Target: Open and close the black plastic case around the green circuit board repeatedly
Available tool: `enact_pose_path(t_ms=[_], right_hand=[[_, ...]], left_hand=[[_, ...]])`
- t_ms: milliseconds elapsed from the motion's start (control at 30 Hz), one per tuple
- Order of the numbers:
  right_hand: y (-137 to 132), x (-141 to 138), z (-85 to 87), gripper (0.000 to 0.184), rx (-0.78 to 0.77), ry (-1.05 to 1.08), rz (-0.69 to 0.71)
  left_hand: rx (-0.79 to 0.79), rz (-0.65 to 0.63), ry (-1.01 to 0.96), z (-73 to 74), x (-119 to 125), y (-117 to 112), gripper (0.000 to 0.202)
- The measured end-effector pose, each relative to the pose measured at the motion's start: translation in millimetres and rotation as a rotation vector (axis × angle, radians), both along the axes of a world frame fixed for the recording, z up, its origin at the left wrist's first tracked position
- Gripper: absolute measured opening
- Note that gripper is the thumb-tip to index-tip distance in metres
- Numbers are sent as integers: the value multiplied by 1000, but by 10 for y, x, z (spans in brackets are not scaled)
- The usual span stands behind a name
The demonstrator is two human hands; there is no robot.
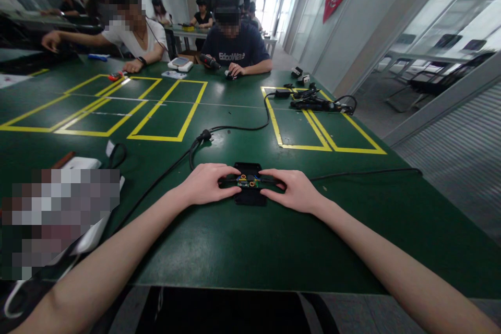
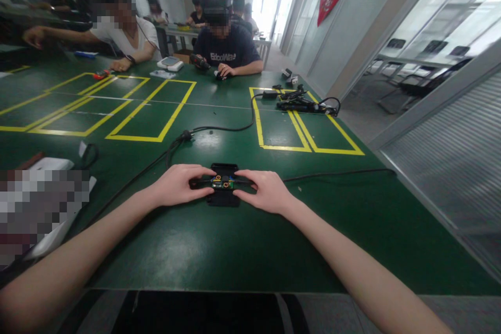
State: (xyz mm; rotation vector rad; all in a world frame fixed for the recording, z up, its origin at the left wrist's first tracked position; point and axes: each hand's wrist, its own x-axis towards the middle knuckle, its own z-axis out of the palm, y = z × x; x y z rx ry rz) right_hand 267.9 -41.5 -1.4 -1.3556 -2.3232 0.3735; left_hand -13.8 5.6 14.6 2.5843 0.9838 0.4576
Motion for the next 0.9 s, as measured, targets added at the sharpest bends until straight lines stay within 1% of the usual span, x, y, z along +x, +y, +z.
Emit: enact_pose_path(t_ms=[100, 233, 333, 400, 467, 600, 733, 900], right_hand=[[1, -1, 2, 39, 12, 4, -6], [6, 0, 14, 29, 42, 21, -31], [9, -3, 19, 24, 79, 41, -56], [8, -4, 19, 25, 103, 44, -60], [2, 1, 21, 27, 121, 55, -48], [-20, 23, 42, 26, 121, 115, 56], [-38, 44, 77, 28, 56, 136, 177], [-40, 56, 77, 27, 25, 132, 223]], left_hand=[[-4, -4, -7, 6, 0, 4, 41], [20, -32, -33, 19, -12, 17, 42], [57, -16, -53, 25, -27, 30, 32], [65, -7, -71, 27, -34, 36, 24], [47, -13, -96, 32, -35, 36, 20], [-51, -43, -124, 66, -26, 7, 19], [-140, -78, -131, 98, -12, -52, 16], [-188, -103, -108, 74, 13, -95, 15]])
